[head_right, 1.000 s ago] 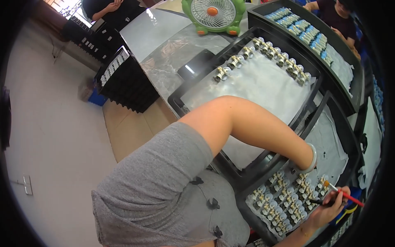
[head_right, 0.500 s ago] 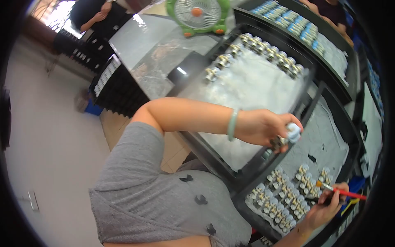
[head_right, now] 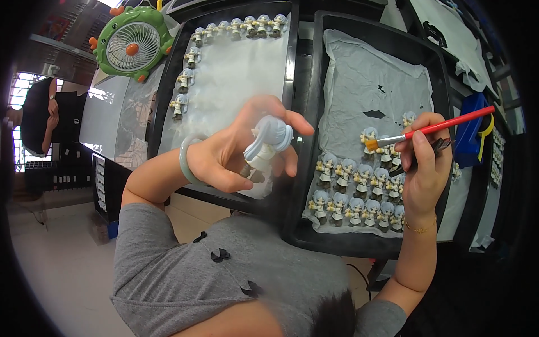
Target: The person paints and assembles small anime figurines by hand at a factory workbench, using a paintbrush for painting and a prying tool for assembly.
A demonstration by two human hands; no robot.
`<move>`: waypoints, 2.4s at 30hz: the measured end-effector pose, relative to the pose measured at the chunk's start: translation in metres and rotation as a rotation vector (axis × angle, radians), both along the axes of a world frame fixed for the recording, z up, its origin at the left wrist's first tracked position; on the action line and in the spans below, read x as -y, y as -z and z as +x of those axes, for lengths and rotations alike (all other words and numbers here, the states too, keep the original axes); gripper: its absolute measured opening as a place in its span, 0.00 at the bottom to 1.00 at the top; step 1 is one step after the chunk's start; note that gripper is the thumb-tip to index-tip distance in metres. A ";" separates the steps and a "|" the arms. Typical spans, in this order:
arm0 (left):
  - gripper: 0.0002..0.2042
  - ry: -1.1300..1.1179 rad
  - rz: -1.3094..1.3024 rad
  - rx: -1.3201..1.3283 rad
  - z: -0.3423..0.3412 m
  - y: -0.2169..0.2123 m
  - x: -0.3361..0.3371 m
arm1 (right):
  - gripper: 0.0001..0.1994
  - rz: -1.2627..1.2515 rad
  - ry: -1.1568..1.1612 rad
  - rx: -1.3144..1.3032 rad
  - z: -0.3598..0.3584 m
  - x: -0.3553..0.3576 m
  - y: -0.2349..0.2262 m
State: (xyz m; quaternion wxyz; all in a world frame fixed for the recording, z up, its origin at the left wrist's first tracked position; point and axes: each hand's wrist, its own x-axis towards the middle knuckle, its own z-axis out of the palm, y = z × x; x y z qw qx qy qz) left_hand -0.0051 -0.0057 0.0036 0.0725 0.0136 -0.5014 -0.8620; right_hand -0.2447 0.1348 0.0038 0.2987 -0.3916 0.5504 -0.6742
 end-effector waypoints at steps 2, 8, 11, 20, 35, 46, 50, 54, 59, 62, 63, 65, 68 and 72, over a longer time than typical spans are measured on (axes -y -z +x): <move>0.40 -0.016 -0.162 -0.125 -0.001 0.007 -0.001 | 0.06 0.013 0.025 -0.010 0.001 -0.001 0.000; 0.32 -0.243 -0.810 0.023 0.005 -0.003 -0.003 | 0.07 0.025 -0.033 -0.016 0.000 -0.003 0.003; 0.29 -0.410 -1.314 0.092 0.001 -0.008 -0.005 | 0.07 0.028 -0.022 -0.019 0.001 -0.002 0.004; 0.28 -0.511 -1.465 0.080 0.000 -0.007 -0.006 | 0.07 0.031 -0.056 -0.050 0.003 -0.001 0.004; 0.30 -0.618 -1.324 0.753 0.147 -0.029 0.097 | 0.07 0.012 -0.062 -0.016 -0.005 -0.005 0.006; 0.26 -0.406 -1.887 0.936 0.174 0.042 0.051 | 0.06 0.014 -0.064 0.001 -0.003 -0.004 0.009; 0.26 -0.445 -1.745 0.978 0.177 0.044 0.047 | 0.06 0.039 -0.076 -0.009 0.004 -0.002 0.010; 0.19 -0.480 -1.883 0.975 0.178 0.049 0.047 | 0.06 0.083 -0.089 -0.038 0.010 0.002 0.012; 0.18 -0.454 -2.052 0.928 0.169 0.058 0.055 | 0.06 0.094 -0.046 0.026 0.001 -0.002 0.008; 0.26 -0.389 -2.027 1.014 0.180 0.046 0.050 | 0.06 0.015 -0.030 0.134 -0.003 0.002 -0.017; 0.29 -0.353 -1.971 0.967 0.179 0.036 0.049 | 0.06 -0.103 -0.032 0.168 -0.018 -0.011 -0.035; 0.33 -0.384 -1.758 0.879 0.141 0.013 0.050 | 0.04 -0.398 -0.005 0.184 -0.051 -0.055 -0.086; 0.34 -0.434 -1.723 0.599 0.080 -0.029 0.038 | 0.03 -0.790 0.122 0.131 -0.079 -0.115 -0.113; 0.31 -0.059 -1.417 0.182 -0.037 -0.042 0.016 | 0.03 -0.346 0.321 0.369 -0.054 -0.067 -0.072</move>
